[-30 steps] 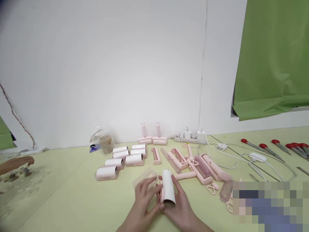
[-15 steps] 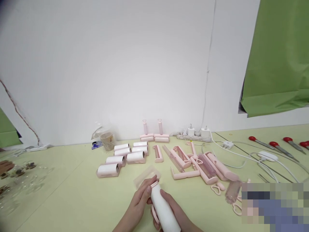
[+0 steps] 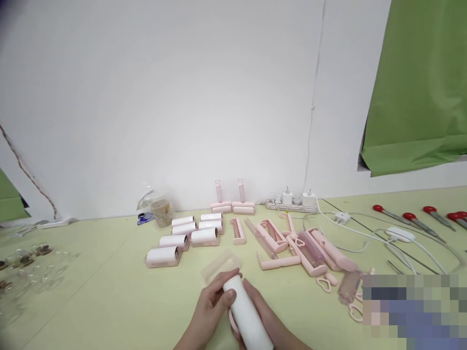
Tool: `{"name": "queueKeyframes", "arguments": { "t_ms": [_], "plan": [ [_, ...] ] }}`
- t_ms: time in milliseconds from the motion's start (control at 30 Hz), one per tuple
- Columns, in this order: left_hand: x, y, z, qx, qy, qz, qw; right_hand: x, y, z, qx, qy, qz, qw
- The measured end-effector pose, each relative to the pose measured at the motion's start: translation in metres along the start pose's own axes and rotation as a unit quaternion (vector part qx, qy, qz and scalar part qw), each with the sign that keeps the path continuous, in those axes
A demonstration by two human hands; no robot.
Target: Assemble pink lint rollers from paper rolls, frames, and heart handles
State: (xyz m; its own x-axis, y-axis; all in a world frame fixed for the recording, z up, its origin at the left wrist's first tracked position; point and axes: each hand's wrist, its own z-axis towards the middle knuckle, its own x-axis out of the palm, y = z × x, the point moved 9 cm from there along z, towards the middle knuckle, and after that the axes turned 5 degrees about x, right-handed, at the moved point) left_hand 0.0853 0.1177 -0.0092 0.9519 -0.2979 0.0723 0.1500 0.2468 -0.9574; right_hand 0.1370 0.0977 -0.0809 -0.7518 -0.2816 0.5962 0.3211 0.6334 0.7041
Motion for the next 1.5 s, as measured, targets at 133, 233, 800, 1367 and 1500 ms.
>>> {"name": "queueKeyframes", "arguments": {
  "t_ms": [133,233,800,1367,1500],
  "plan": [
    [-0.037,-0.005,-0.001,-0.031,-0.206,-0.167,0.964,-0.009,0.066,-0.027,-0.187,-0.096,-0.128,0.969],
    [-0.037,0.002,-0.004,-0.054,-0.266,-0.300,0.914,-0.018,0.114,-0.065,-0.346,-0.251,-0.259,0.866],
    [0.024,0.047,-0.004,-0.148,-0.240,-0.502,0.818,0.044,0.095,-0.116,-0.637,-0.180,-0.613,0.431],
    [0.074,0.036,-0.029,-0.387,-0.070,-0.580,0.713,0.090,0.046,-0.117,-0.543,0.017,-0.797,0.263],
    [0.048,0.038,-0.016,-0.312,-0.127,-0.508,0.793,0.051,0.117,-0.102,-0.517,-0.196,-0.723,0.414]
  ]
}}
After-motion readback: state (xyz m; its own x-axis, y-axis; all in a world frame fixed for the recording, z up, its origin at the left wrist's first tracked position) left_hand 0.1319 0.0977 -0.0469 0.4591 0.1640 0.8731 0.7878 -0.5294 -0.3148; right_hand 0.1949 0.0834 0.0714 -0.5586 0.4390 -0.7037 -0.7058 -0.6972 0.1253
